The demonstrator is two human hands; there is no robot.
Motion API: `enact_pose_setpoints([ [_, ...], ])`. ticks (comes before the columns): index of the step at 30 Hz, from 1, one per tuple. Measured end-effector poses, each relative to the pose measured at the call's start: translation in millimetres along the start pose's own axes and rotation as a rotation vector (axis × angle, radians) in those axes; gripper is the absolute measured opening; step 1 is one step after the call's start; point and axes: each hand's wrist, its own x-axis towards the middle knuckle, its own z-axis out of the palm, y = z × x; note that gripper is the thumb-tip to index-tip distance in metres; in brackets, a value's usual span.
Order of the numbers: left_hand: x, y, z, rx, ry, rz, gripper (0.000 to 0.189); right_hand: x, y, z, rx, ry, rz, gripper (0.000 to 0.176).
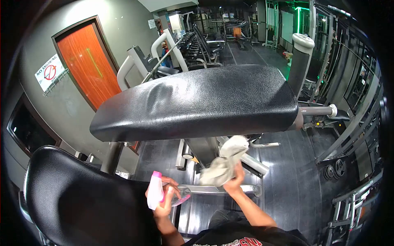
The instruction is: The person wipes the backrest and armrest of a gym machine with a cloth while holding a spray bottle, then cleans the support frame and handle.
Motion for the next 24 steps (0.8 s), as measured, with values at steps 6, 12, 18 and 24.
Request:
enact_pose_setpoints([
  [6, -6.3, -7.0, -19.2, 0.107, -0.133, -0.043, 0.022, 25.1, 1.2, 74.6, -0.610, -0.505, -0.312, 0.039],
  [12, -3.1, -9.3, -10.1, -0.071, -0.159, -0.051, 0.018, -36.6, 42.0, 58.5, -0.677, -0.657, -0.368, 0.026],
  [18, -2.6, -3.3, -11.5, -0.077, -0.141, -0.049, 0.017, -124.1, 81.4, 28.8, -0.644, -0.770, -0.325, 0.028],
  [24, -2.4, -10.9, -12.9, -0.065, -0.137, -0.076, 0.018, -179.2, 112.5, -17.6, -0.624, -1.208, -0.138, 0.036],
])
